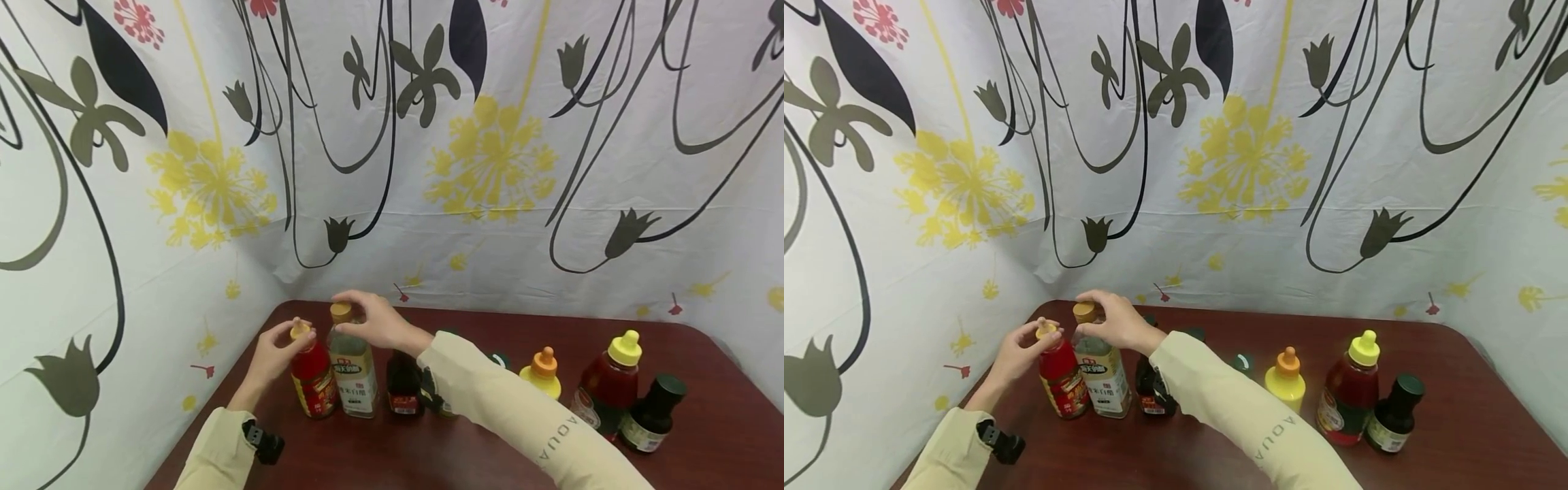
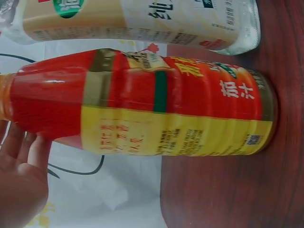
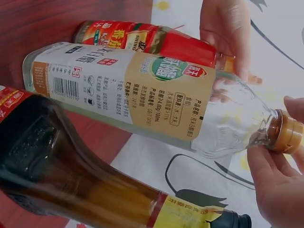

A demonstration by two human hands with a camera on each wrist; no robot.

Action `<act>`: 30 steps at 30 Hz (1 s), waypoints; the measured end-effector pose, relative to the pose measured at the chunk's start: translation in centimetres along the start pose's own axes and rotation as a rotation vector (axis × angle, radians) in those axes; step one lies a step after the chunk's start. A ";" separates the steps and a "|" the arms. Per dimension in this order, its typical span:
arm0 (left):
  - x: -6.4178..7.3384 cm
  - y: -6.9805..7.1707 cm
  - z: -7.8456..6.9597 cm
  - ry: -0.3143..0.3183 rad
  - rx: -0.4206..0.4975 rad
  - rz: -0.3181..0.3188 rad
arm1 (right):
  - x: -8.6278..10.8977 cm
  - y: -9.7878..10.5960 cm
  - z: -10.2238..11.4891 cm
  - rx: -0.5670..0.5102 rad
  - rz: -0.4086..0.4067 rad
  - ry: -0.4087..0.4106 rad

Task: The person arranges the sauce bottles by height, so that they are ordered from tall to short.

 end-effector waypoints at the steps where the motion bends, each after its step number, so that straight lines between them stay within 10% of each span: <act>1: 0.0 0.0 0.1 0.006 0.002 -0.011 | -0.1 0.0 0.0 0.016 -0.004 -0.001; 11: 0.4 0.1 0.2 0.015 -0.009 -0.062 | -1.2 0.4 0.5 0.164 0.020 -0.025; 30: 0.3 -0.3 0.4 0.008 0.024 -0.065 | -2.1 1.6 0.4 0.101 0.127 -0.083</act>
Point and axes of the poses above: each hand's wrist, its own x-axis away from the middle knuckle, its own y-axis out of the back of the hand, z = x × y, the point moved 4 cm from there along -x, towards the middle knuckle, and after that the axes turned 3 degrees about -y, right-handed, at the moved point
